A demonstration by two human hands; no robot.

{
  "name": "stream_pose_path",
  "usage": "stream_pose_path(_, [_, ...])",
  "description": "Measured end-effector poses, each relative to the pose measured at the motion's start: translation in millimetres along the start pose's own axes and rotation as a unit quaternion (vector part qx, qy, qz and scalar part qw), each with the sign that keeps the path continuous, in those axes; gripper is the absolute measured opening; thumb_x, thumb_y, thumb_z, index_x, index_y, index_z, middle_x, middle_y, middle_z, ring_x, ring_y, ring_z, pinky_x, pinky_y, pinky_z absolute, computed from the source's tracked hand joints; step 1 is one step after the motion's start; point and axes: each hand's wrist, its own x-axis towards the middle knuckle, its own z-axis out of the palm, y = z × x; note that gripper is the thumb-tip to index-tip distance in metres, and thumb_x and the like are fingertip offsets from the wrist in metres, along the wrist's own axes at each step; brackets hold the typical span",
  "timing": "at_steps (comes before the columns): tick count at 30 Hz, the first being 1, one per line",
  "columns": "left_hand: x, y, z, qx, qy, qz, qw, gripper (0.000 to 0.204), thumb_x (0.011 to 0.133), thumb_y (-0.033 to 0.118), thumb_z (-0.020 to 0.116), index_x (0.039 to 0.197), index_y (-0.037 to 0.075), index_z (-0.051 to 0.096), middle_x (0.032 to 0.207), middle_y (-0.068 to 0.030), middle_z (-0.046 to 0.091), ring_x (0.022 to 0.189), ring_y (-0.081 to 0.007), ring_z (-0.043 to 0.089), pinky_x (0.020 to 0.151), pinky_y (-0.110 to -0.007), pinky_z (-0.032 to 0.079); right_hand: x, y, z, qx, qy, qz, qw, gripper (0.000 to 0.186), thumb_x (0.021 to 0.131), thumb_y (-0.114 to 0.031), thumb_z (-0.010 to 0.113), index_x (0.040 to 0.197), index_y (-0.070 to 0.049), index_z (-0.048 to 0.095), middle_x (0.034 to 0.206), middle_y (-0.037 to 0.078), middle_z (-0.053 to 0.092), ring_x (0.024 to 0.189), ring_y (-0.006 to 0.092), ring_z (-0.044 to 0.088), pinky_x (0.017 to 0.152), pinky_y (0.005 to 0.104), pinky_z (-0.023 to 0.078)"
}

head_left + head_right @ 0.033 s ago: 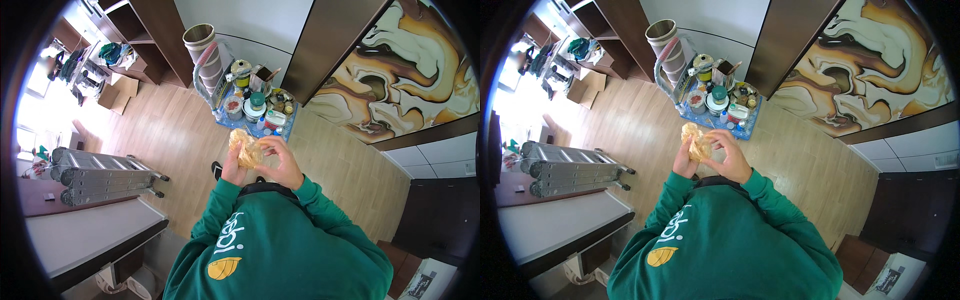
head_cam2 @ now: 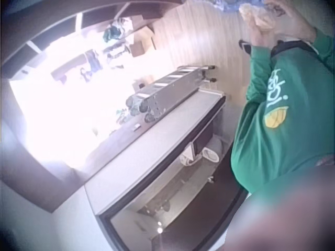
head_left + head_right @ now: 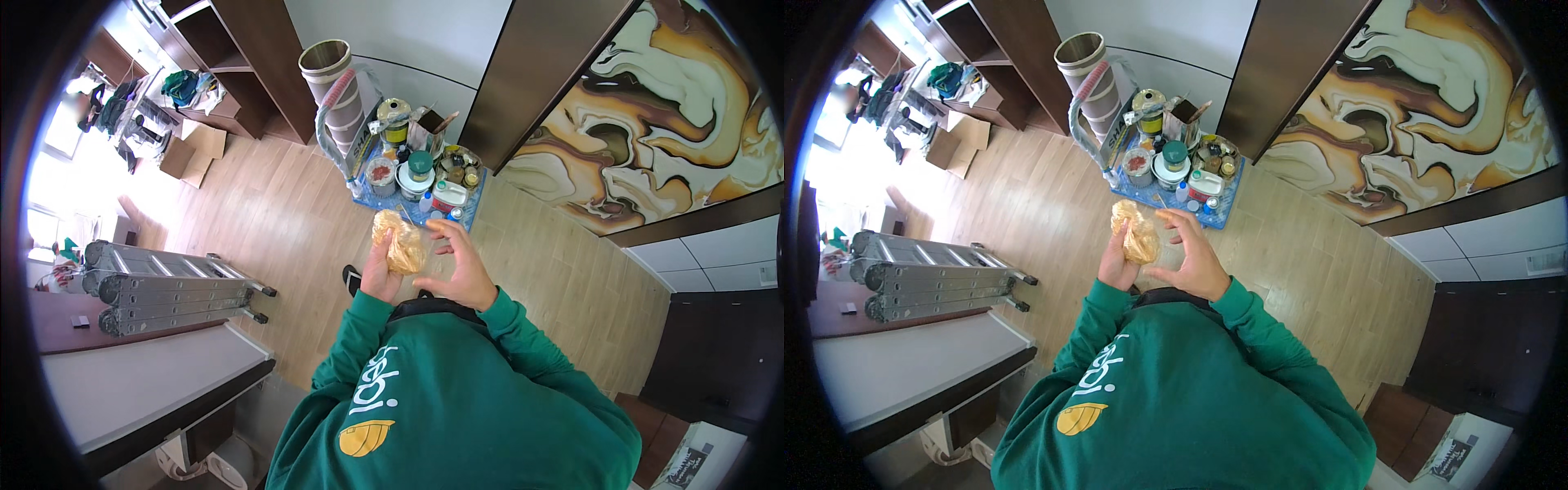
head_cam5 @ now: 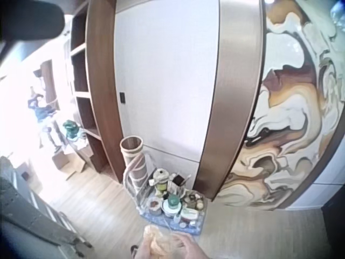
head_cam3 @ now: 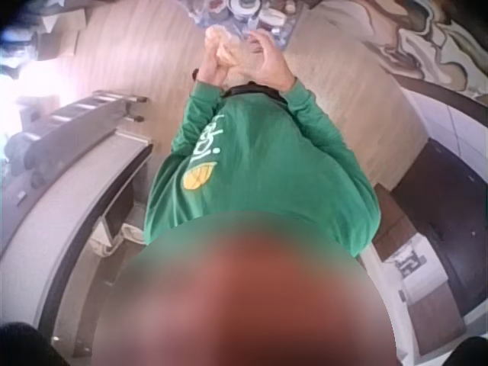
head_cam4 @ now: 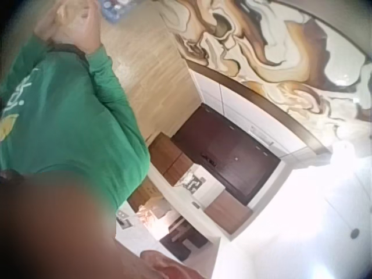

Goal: The person sits on the floor and uses a wooden stick to stir a substance in a small green container. They also handle a crumpled yellow plastic bag and a blue spray can, placing items on a blue tray.

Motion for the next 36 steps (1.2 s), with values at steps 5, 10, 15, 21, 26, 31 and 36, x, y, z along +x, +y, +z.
stream_pose_path(5, [4, 8, 2, 0.052, -0.056, 0.032, 0.997, 0.031, 0.113, 0.025, 0.053, 0.140, 0.009, 0.056, 0.129, -0.0059, 0.067, 0.119, -0.0190, 0.066, 0.101, -0.039, 0.056, 12, 12, 25, -0.034, -0.020, 0.015, 0.999, 0.089, 0.083, -0.012, 0.086, 0.159, -0.005, 0.041, 0.134, 0.016, 0.061, 0.114, 0.0242, 0.065, 0.092, 0.0332, 0.057])
stream_pose_path(10, [8, 32, -13, 0.146, -0.049, 0.060, 0.986, 0.036, 0.115, 0.032, 0.047, 0.141, 0.009, 0.055, 0.130, -0.0056, 0.066, 0.120, -0.0179, 0.066, 0.098, -0.037, 0.056, 58, 35, 54, -0.060, -0.046, -0.017, 0.997, 0.048, 0.088, -0.014, 0.081, 0.131, 0.000, 0.066, 0.111, 0.011, 0.072, 0.095, 0.0220, 0.069, 0.081, 0.0344, 0.057])
stream_pose_path(15, [7, 92, -48, 0.207, -0.079, -0.040, 0.974, 0.055, 0.114, 0.055, 0.035, 0.145, 0.012, 0.051, 0.129, -0.0019, 0.065, 0.106, -0.0133, 0.063, 0.082, -0.035, 0.053, 90, 39, 87, 0.069, -0.066, 0.132, 0.987, 0.023, 0.096, -0.020, 0.076, 0.106, 0.001, 0.071, 0.093, 0.007, 0.070, 0.088, 0.0180, 0.068, 0.082, 0.0342, 0.054])
stream_pose_path(21, [20, 150, -91, 0.314, -0.167, -0.070, 0.932, 0.074, 0.107, 0.071, 0.032, 0.146, 0.010, 0.050, 0.126, -0.0037, 0.064, 0.096, -0.0146, 0.061, 0.074, -0.037, 0.053, 133, 40, 130, 0.199, -0.051, 0.169, 0.964, 0.022, 0.101, -0.024, 0.075, 0.103, -0.003, 0.066, 0.088, -0.004, 0.064, 0.080, 0.0057, 0.059, 0.069, 0.0279, 0.048])
stream_pose_path(26, [37, 190, -121, 0.282, -0.235, -0.087, 0.926, 0.090, 0.102, 0.080, 0.026, 0.148, 0.007, 0.052, 0.129, -0.0051, 0.066, 0.105, -0.0170, 0.064, 0.081, -0.038, 0.056, 168, 22, 152, 0.200, -0.081, 0.216, 0.952, 0.020, 0.097, -0.014, 0.078, 0.108, -0.007, 0.063, 0.095, -0.004, 0.065, 0.086, 0.0043, 0.061, 0.074, 0.0260, 0.050])
stream_pose_path(31, [55, 238, -125, 0.318, -0.258, -0.043, 0.911, 0.086, 0.103, 0.074, 0.041, 0.151, 0.003, 0.048, 0.137, -0.0080, 0.063, 0.117, -0.0182, 0.063, 0.098, -0.041, 0.054, 212, -9, 160, 0.182, -0.068, 0.220, 0.956, 0.029, 0.096, -0.011, 0.078, 0.120, 0.000, 0.066, 0.107, 0.001, 0.072, 0.097, 0.0080, 0.068, 0.087, 0.0267, 0.055])
stream_pose_path(36, [50, 273, -78, 0.473, -0.213, 0.274, 0.810, 0.058, 0.105, 0.037, 0.065, 0.146, 0.000, 0.047, 0.134, -0.0099, 0.060, 0.116, -0.0175, 0.061, 0.105, -0.039, 0.051, 249, -28, 175, 0.139, -0.109, 0.177, 0.968, 0.027, 0.095, -0.011, 0.079, 0.117, -0.001, 0.066, 0.103, 0.000, 0.070, 0.096, 0.0075, 0.066, 0.087, 0.0268, 0.054])
